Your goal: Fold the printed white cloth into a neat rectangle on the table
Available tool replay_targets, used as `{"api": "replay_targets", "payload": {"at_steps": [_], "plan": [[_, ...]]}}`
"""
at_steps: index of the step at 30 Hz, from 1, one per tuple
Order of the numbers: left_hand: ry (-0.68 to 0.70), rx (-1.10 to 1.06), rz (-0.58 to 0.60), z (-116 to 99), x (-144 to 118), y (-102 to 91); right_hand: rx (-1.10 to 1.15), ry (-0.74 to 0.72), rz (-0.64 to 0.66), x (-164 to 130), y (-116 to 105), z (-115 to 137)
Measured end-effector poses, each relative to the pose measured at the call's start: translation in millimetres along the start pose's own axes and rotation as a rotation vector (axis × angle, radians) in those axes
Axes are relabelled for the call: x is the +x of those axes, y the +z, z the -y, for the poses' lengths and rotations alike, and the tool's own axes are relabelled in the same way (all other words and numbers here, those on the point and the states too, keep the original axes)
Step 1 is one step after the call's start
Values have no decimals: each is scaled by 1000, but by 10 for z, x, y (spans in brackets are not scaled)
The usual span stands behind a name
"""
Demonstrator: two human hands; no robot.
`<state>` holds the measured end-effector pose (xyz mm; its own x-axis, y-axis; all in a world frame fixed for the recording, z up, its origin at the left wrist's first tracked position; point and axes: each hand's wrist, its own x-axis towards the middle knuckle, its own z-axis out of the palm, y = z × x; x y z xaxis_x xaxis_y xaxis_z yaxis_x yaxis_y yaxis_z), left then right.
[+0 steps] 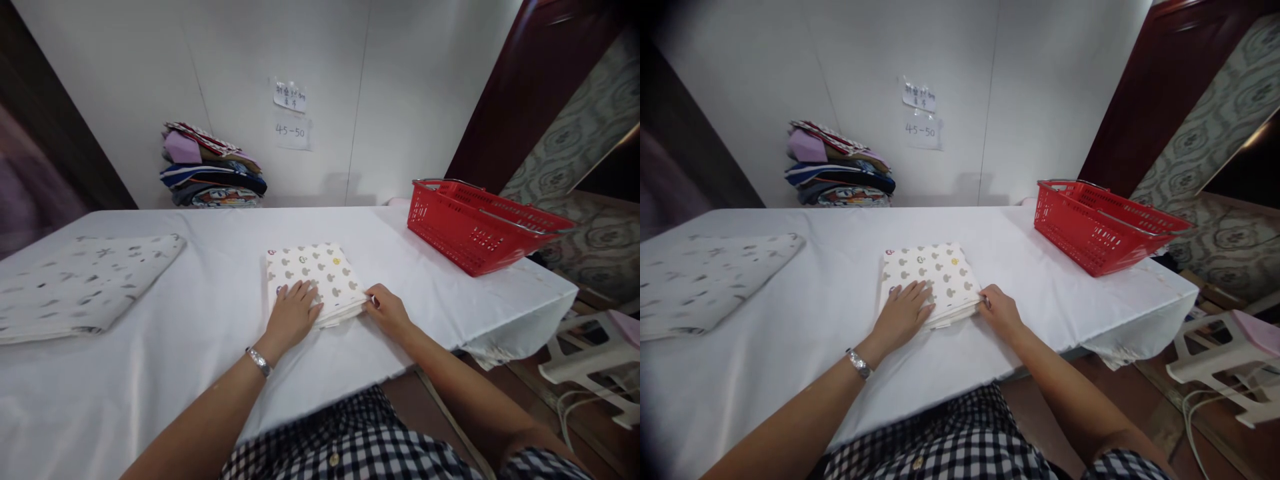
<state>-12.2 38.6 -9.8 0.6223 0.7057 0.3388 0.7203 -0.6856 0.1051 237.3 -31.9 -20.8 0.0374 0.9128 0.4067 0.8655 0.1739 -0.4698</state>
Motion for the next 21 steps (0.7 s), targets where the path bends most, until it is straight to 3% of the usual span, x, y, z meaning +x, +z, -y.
{"api": "replay_targets", "payload": {"at_steps": [6, 10, 21], "plan": [[-4, -11, 4, -1, -6, 5, -25, 114, 44, 2, 14, -17], [-2, -33, -16, 5, -12, 20, 2, 34, 105, -7, -58, -16], [172, -224, -60, -1, -42, -79, 144, -117, 65, -18, -113, -14]]}}
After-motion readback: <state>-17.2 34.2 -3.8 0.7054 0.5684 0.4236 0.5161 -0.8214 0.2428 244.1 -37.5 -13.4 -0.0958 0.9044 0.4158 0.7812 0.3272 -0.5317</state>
